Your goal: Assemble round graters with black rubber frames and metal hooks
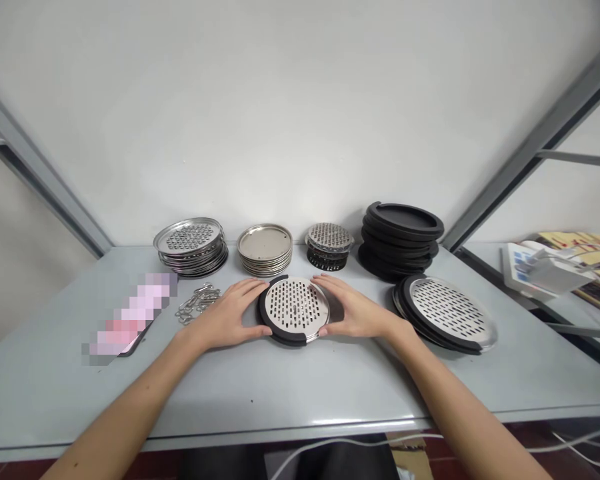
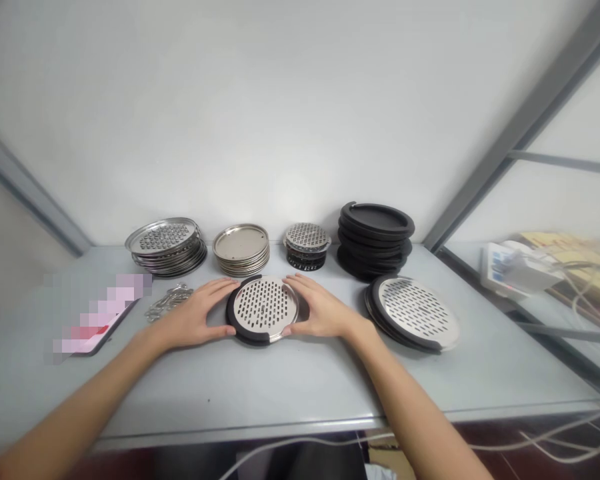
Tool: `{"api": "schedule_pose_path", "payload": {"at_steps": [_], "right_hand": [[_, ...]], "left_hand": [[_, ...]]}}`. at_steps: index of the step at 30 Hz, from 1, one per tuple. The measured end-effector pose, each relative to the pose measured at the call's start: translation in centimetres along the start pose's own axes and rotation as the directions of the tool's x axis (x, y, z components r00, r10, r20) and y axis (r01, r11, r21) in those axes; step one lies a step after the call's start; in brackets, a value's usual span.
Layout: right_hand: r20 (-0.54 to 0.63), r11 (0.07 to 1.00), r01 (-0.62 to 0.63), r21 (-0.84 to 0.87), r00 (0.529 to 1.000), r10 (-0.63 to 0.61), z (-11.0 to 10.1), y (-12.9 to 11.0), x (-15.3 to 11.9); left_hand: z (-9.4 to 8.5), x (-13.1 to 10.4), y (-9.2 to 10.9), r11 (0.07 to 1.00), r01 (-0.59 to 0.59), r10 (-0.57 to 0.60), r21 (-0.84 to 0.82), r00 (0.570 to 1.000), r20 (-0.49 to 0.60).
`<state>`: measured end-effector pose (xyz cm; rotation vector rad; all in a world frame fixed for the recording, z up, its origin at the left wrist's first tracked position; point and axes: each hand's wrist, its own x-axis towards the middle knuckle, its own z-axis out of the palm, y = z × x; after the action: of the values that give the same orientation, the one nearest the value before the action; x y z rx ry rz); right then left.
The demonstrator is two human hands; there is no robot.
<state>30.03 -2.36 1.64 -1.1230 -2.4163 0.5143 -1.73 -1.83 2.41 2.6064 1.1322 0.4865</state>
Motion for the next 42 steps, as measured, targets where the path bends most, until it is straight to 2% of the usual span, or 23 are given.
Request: {"api": "schedule_pose_path", "payload": {"at_steps": [5,18,23,29,42], "right_hand": [[-0.011,1.000,0.010,0.015,1.000,-0.010,-0.3,-0.5,0.2],[-0.045,0.998,0.011,0.057,0.999,-0.008,0.7,-0.3,0.3],[-0.045,0.997,-0.001,0.077,0.999,0.004,0.8,-0.3,0.3],[-0.054,1.000,0.021,0.023,0.998,-0.020,0.5,-0.3,0.3],[-0.042,0.999,0.030,0.016,0.999,-0.029,0.1,-0.1,0.2]], "left_hand": [[0.3,0.0,-0.3,1.000,0.005,-0.005,-0.020,1.000,0.029],[0.4,0.1,0.0,0.997,0.021,-0.017,-0.078,0.999,0.043],[0.4,0.1,0.0,0.998,0.035,-0.032,-0.043,0.997,0.070],[0.3,-0.1,-0.3,0.996,0.059,-0.064,0.064,0.995,0.079],[0.3,-0.2,-0.5,0.997,0.044,-0.049,0.061,0.996,0.080]]}}
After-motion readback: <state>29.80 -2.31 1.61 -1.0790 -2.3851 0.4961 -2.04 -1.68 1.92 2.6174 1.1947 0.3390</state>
